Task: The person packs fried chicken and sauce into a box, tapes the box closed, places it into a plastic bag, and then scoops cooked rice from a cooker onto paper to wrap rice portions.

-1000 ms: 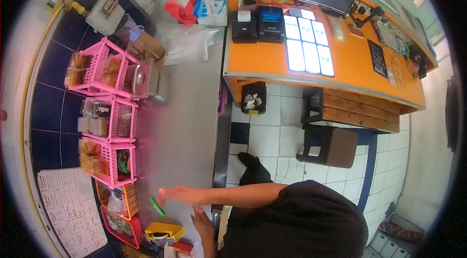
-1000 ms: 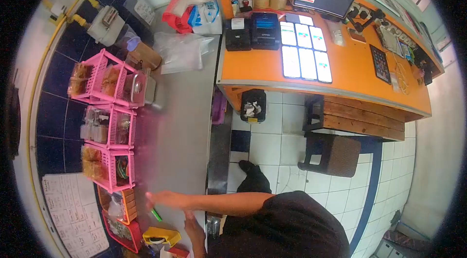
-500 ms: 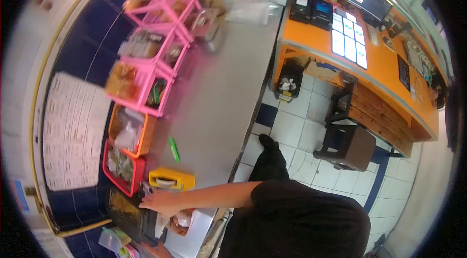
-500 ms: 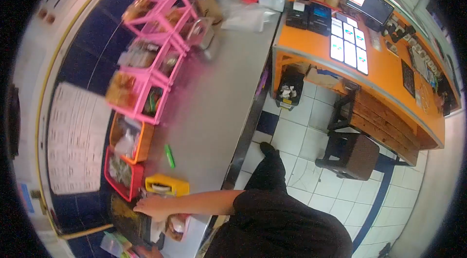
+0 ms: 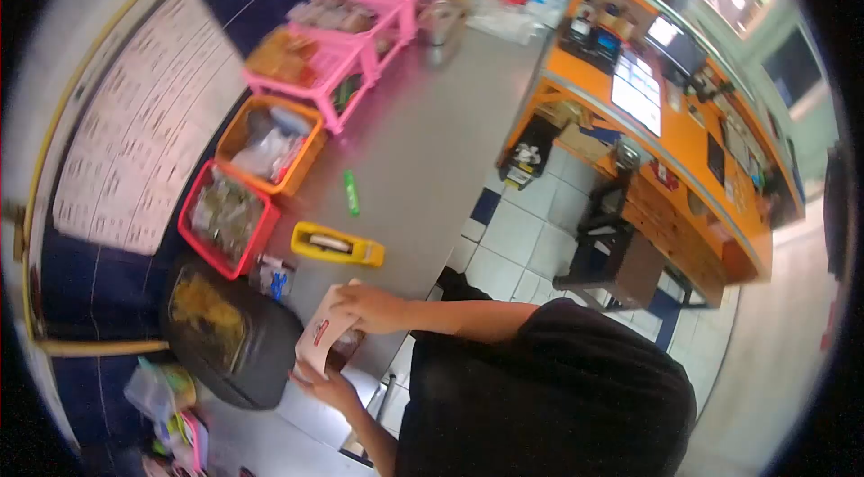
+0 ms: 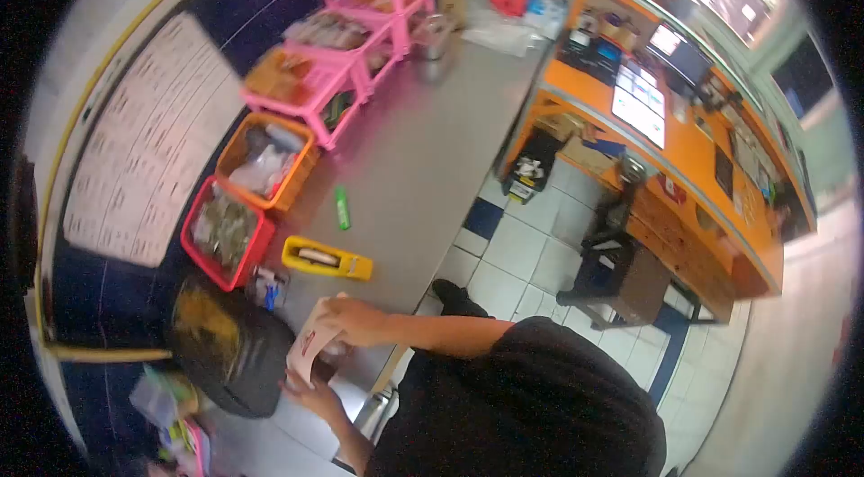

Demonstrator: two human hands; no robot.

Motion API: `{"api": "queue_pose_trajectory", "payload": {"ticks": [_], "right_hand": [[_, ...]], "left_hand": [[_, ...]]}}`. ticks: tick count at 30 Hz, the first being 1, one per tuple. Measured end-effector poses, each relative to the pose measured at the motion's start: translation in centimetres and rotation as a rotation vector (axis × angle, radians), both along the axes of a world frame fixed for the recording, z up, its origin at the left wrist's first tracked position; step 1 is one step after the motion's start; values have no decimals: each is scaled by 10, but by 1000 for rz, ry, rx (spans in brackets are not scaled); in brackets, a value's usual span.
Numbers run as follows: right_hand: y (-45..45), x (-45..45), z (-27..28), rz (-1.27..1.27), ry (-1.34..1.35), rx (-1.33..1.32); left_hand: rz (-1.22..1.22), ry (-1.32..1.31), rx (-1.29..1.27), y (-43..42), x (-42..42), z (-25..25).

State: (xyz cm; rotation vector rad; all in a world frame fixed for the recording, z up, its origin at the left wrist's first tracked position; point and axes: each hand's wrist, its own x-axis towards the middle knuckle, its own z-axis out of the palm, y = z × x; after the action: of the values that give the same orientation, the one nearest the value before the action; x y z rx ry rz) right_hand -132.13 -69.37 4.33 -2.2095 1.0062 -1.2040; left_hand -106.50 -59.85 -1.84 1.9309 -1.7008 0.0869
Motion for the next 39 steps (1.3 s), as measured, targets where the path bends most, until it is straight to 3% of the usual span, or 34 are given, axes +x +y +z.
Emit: {"api": "queue_pose_trajectory", "payload": {"ticks": [1, 3, 4, 6, 7, 9, 11, 15, 16, 17, 19, 21, 23, 25, 26, 27, 28, 29, 30, 31, 32, 33, 34, 35, 37, 39], "right_hand": [[2, 3, -1, 10, -106, -14], [6, 8, -9, 64, -238, 200], [7, 12, -17, 88, -290, 276], [19, 18, -35, 71, -222, 377], [21, 16, -37, 32, -117, 450], [15, 17, -29, 67, -259, 538], [2, 13, -1, 91, -178, 675], [-27, 0, 15, 84, 74, 802], [-30, -1, 8, 93, 66, 642], [-34, -5, 3, 98, 73, 646], [-39, -10, -3, 162, 105, 811], [-38, -15, -16, 235, 41, 886], [-32, -21, -42, 270, -39, 904], [-28, -26, -59, 414, -242, 983], [-29, -29, -49, 472, -313, 1088], [-29, -29, -37, 506, -402, 1169], [-29, -28, -79, 552, -452, 1065], [-26, -26, -82, 522, -584, 1234], [-30, -26, -67, 523, -487, 1184], [-24, -19, -78, 388, -528, 1052], [-21, -28, -45, 246, -257, 1046], [-17, -28, -9, 119, 14, 1055], [-7, -18, -15, -71, 123, 955], [3, -6, -21, -245, 233, 858], [12, -7, -21, -202, 246, 899], [16, -12, -20, -151, 276, 940]], "left_hand": [[-96, 240, -82, 4, 5, -16], [78, 703, 152, 0, -27, 6], [95, 613, 106, 5, -26, -6], [227, 718, 150, 5, -33, 9], [211, 733, 78, 0, -38, 26], [273, 880, 180, -8, -40, 70], [270, 660, 38, 1, -20, 29], [465, 831, 110, -3, -18, 43], [441, 798, 69, -4, -16, 35], [417, 763, 26, -3, -14, 28], [408, 695, 140, 1, -11, 19], [273, 697, 4, 4, -15, 0], [300, 807, 77, 11, -21, 7], [351, 1303, 152, 21, -12, -6], [253, 1333, 168, 30, -4, -19], [146, 1121, 187, 34, 5, -24], [151, 1217, 317, 24, -2, 15], [253, 1583, 235, 26, 1, 16], [249, 1580, 258, 31, 16, -2], [203, 1633, 330, 25, 14, 15], [158, 1680, 406, 20, 12, 33], [138, 1654, 527, 11, 9, 44], [254, 1446, 552, 7, -3, 57], [178, 1247, 658, 7, 9, 32], [29, 819, 813, 8, 30, -16], [24, 588, 706, 11, 23, -38]]}}
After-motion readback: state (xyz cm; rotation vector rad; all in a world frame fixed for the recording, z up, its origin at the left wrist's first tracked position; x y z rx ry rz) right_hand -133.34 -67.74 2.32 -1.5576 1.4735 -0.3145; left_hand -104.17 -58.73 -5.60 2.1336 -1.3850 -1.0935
